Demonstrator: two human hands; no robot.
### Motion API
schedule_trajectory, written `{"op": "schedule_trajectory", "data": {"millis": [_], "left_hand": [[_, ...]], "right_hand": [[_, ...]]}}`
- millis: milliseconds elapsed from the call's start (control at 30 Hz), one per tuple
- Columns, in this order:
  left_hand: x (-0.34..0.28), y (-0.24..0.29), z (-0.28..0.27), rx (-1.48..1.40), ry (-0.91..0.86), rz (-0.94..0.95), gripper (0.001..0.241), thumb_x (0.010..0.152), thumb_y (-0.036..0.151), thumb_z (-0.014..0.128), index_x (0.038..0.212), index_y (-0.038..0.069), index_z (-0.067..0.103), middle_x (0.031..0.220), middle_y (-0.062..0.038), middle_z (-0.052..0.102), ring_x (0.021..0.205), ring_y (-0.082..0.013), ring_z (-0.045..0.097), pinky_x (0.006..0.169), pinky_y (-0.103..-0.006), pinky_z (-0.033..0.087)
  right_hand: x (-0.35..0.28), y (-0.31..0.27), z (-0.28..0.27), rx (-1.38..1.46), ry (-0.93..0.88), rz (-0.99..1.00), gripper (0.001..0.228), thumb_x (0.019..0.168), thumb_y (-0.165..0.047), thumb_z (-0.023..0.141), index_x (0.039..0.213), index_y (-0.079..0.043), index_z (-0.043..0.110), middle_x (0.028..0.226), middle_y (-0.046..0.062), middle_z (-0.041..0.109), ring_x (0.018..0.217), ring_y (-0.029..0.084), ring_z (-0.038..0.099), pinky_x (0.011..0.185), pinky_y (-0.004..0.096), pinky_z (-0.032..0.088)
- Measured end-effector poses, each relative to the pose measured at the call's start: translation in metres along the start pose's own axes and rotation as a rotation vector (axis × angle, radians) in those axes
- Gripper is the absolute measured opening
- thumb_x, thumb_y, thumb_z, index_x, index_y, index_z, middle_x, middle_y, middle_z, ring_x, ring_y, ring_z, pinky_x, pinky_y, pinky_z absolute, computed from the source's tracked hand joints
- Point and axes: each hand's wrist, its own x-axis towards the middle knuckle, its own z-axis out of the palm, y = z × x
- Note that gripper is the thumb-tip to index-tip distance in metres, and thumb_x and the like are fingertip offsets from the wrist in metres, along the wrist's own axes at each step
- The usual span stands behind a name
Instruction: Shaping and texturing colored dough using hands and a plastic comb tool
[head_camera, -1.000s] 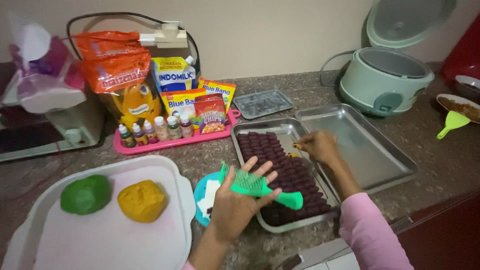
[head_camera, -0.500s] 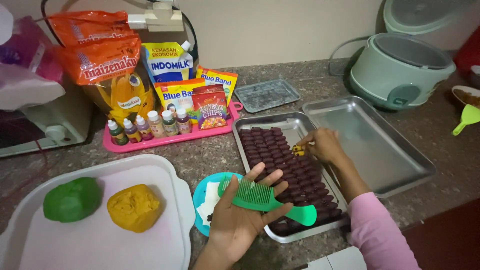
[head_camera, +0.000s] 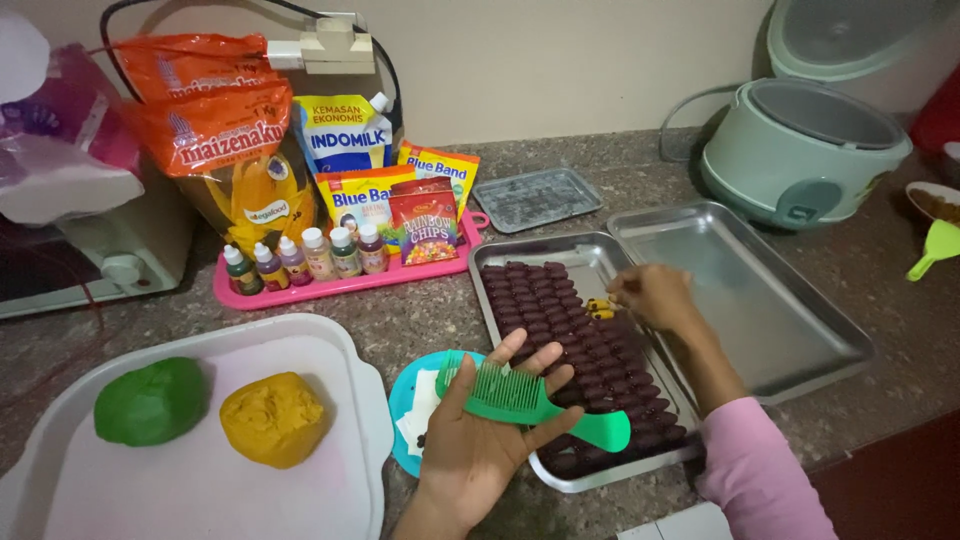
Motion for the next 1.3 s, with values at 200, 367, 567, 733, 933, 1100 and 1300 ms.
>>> {"op": "schedule_trajectory", "data": {"millis": [200, 367, 567, 733, 933, 1100, 1300], "left_hand": [[0.000, 0.002, -0.009, 0.019, -0.054, -0.006, 0.076, 0.095, 0.041, 0.060, 0.155, 0.004, 0.033, 0.150, -0.030, 0.047, 0.133, -0.0502, 0.050, 0.109, -0.0662, 0.052], [0.000, 0.002, -0.006, 0.028, -0.002, 0.018, 0.077, 0.093, 0.041, 0.060, 0.156, 0.003, 0.036, 0.147, -0.032, 0.052, 0.128, -0.0506, 0.055, 0.101, -0.0657, 0.056], [-0.001, 0.002, -0.002, 0.035, 0.034, 0.018, 0.077, 0.092, 0.041, 0.061, 0.156, 0.004, 0.037, 0.146, -0.032, 0.053, 0.128, -0.0510, 0.055, 0.102, -0.0653, 0.057], [0.001, 0.003, -0.009, 0.017, -0.010, 0.013, 0.076, 0.094, 0.041, 0.059, 0.156, 0.005, 0.035, 0.148, -0.031, 0.050, 0.131, -0.0509, 0.052, 0.105, -0.0667, 0.054], [0.002, 0.002, -0.005, 0.038, 0.036, 0.028, 0.076, 0.093, 0.042, 0.058, 0.156, 0.005, 0.037, 0.147, -0.032, 0.053, 0.129, -0.0505, 0.055, 0.100, -0.0663, 0.056], [0.006, 0.002, -0.010, 0.060, 0.032, 0.043, 0.077, 0.092, 0.043, 0.059, 0.156, 0.006, 0.037, 0.148, -0.031, 0.052, 0.129, -0.0489, 0.056, 0.098, -0.0649, 0.058], [0.012, 0.000, -0.023, -0.049, -0.110, -0.003, 0.071, 0.101, 0.043, 0.051, 0.159, 0.006, 0.032, 0.157, -0.034, 0.036, 0.134, -0.0501, 0.048, 0.102, -0.0688, 0.052]], "right_hand": [[-0.009, -0.014, -0.008, -0.081, -0.088, 0.080, 0.014, 0.087, -0.041, 0.078, 0.088, -0.028, 0.073, 0.084, -0.010, 0.077, 0.096, 0.019, 0.069, 0.092, 0.039, 0.027], [-0.011, -0.016, -0.006, -0.021, -0.087, 0.099, 0.010, 0.083, -0.024, 0.079, 0.082, -0.027, 0.070, 0.079, -0.012, 0.077, 0.094, 0.014, 0.069, 0.094, 0.039, 0.024], [-0.002, -0.005, 0.001, -0.038, -0.077, 0.086, 0.010, 0.080, -0.029, 0.082, 0.084, -0.027, 0.073, 0.082, -0.011, 0.079, 0.092, 0.016, 0.073, 0.091, 0.046, 0.033], [-0.006, -0.015, -0.003, -0.024, -0.062, 0.056, 0.011, 0.093, -0.030, 0.070, 0.100, -0.031, 0.078, 0.102, -0.012, 0.080, 0.108, 0.016, 0.069, 0.094, 0.043, 0.030], [0.001, -0.006, 0.009, -0.013, -0.070, -0.036, 0.016, 0.091, -0.027, 0.072, 0.096, -0.035, 0.084, 0.104, -0.016, 0.081, 0.104, 0.010, 0.070, 0.095, 0.042, 0.025], [0.003, -0.005, 0.010, -0.020, -0.092, 0.004, 0.028, 0.086, -0.014, 0.074, 0.099, -0.036, 0.084, 0.110, -0.014, 0.079, 0.116, 0.015, 0.064, 0.096, 0.036, 0.023], [0.000, 0.002, 0.001, -0.022, 0.056, 0.035, 0.020, 0.090, -0.034, 0.073, 0.108, -0.038, 0.081, 0.115, -0.009, 0.079, 0.116, 0.020, 0.070, 0.097, 0.053, 0.036]]}}
